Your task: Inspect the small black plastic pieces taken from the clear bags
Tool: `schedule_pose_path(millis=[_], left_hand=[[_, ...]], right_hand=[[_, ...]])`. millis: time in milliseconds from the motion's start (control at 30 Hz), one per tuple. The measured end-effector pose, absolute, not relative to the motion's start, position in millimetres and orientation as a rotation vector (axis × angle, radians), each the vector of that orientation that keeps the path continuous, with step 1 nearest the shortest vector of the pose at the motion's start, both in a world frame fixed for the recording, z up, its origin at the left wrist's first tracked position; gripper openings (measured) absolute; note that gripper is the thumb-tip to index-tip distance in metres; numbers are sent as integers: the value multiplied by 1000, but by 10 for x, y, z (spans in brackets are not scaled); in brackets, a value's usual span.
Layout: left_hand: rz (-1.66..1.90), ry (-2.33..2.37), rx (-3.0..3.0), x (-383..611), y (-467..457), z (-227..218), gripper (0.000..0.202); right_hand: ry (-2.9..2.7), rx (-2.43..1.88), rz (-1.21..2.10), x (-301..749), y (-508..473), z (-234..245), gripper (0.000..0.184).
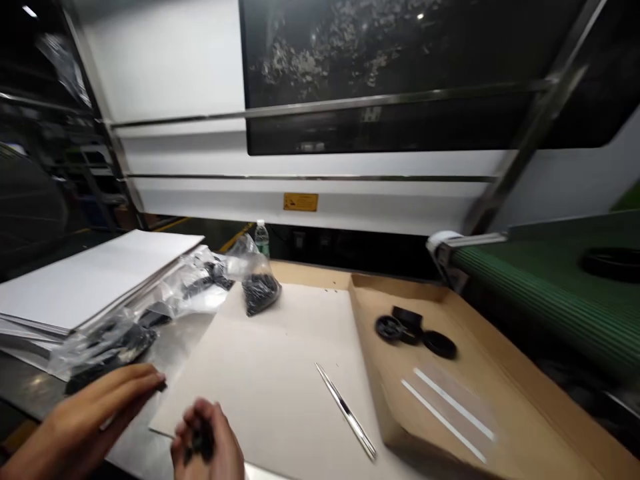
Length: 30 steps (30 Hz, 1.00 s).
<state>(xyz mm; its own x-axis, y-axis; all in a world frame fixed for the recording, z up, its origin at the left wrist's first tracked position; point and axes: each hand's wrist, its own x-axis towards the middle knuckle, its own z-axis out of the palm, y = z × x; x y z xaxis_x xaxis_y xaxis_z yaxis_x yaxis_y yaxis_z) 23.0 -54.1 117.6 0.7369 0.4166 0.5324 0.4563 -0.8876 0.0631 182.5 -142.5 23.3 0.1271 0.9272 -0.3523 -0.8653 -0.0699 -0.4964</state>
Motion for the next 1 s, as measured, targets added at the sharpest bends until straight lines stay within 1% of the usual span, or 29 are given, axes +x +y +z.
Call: schedule_pose_path(millis=[33,100,233,333,433,533,567,633,667,700,767,833,867,933,1000], left_hand=[[-834,-554,-2882,355,-733,1067,32],[-806,-432,-2925,546,-1010,890,40],[-878,-425,-3008,735,-1148,707,47],[-875,-324,-2999,823,-1091,685,41],[-802,-359,-2993,874,-1049,708,31],[-702,-456,-3071,785,-974,754,39],[-726,-505,-3086,719,-922,773,41],[-875,-699,-3077,560,-766,809,37],[-961,-883,-3059,483,-664,821,32],[-1031,-1111,-3023,420,-551,826,29],[-1089,-1616,-2890,364,-297,812,28],[-1041,-1897,-2739,415,-19,759,36],[-1018,-2007,-2645,474,122,721,40],[-969,-2177,-2493,631,381,640,51],[-965,-2304,-2367,789,582,579,53]], right_hand=[[140,-572,1501,1817,-1410,291,36],[374,-374,1490,1833,-1427,408,40],[481,-298,1463,1930,-1593,514,45],[506,-240,1445,1986,-1707,466,41],[491,-228,1430,2023,-1754,422,35],[518,-275,1449,2066,-1764,399,30],[531,-307,1471,2085,-1765,383,28],[531,-385,1514,2131,-1762,332,21],[501,-420,1538,2161,-1753,301,17],[448,-456,1564,2195,-1734,274,20],[294,-571,1596,2279,-1641,246,39],[49,-772,1609,2372,-1451,278,52],[-86,-876,1604,2416,-1316,320,53],[-342,-1034,1601,2486,-974,446,44],[-544,-1142,1616,2516,-547,608,32]])
